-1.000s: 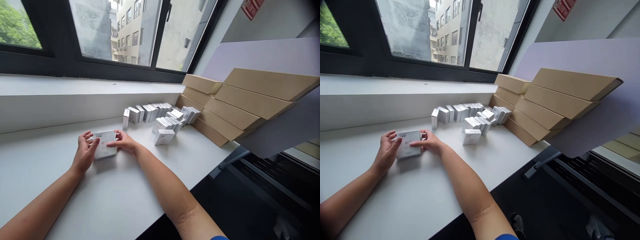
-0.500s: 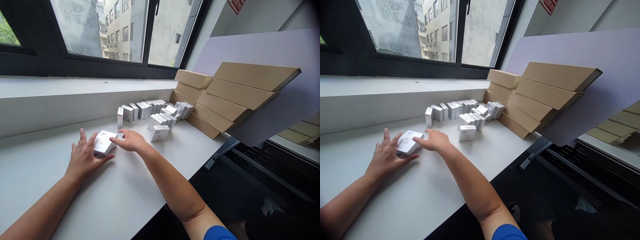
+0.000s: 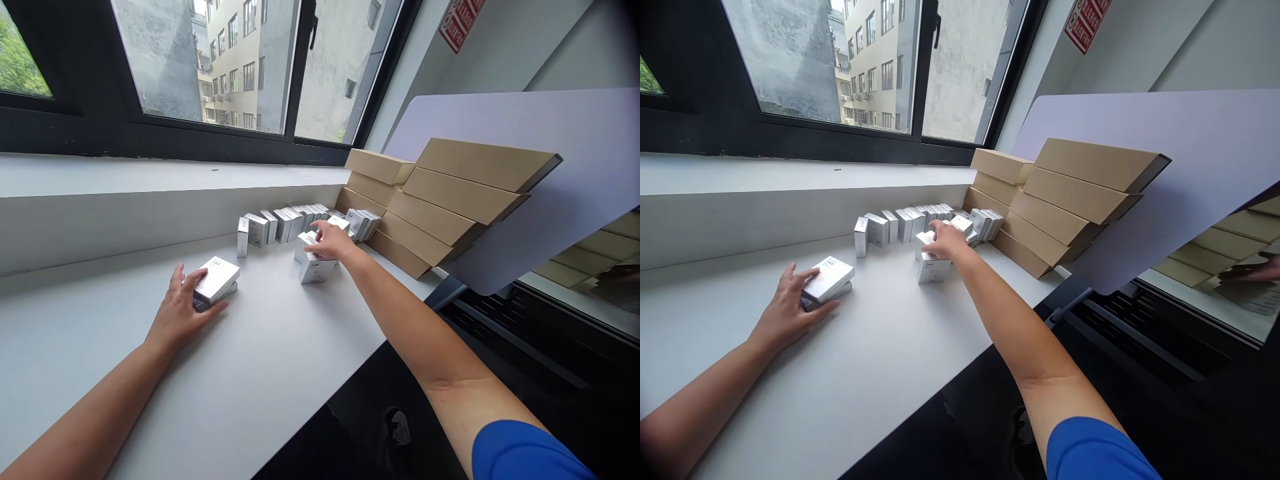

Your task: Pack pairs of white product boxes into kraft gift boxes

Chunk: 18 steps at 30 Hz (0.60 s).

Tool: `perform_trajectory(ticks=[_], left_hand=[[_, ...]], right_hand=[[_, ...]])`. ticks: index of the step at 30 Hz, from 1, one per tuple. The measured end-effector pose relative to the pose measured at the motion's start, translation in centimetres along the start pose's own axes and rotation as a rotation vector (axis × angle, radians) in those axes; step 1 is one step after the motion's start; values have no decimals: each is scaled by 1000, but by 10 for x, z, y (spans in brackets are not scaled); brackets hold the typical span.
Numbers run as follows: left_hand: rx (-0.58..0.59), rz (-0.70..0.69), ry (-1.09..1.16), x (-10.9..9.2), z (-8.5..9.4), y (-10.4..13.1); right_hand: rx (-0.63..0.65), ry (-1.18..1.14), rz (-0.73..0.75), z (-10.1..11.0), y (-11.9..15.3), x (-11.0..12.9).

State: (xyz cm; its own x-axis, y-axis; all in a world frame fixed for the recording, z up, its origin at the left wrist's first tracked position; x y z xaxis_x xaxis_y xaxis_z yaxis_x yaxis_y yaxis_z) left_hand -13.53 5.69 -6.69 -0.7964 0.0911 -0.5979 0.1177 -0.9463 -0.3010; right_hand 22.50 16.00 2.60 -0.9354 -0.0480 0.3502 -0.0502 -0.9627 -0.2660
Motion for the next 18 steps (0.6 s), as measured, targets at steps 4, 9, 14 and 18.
perform_trajectory(ticks=[4,9,14,18], left_hand=[[2,8,6,1,-2,1],[-5,5,18,3,-3,-1],[-21,-30,22,8,-4,-4],[-48,-70,50,12,-4,-7]], right_hand=[[71,98,-16,-6,5,13],[41,72,149,6,5,33],[-127,-514,302,57,11,43],[-29,-1045,148,51,55,37]])
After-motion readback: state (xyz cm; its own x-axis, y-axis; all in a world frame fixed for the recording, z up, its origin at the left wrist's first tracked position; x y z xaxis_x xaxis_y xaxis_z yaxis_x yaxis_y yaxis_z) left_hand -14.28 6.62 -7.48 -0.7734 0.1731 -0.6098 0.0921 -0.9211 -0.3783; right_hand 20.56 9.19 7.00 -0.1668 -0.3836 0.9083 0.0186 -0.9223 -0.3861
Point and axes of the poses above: each hand's wrist, its own y-axis away from the middle knuckle, its own z-axis out of the back of the hand, x = y × z, the point moved 6 cm from there along -y, towards the middle knuckle, and after that the axes turned 8 degrees about -x, right-handed, at the moved point
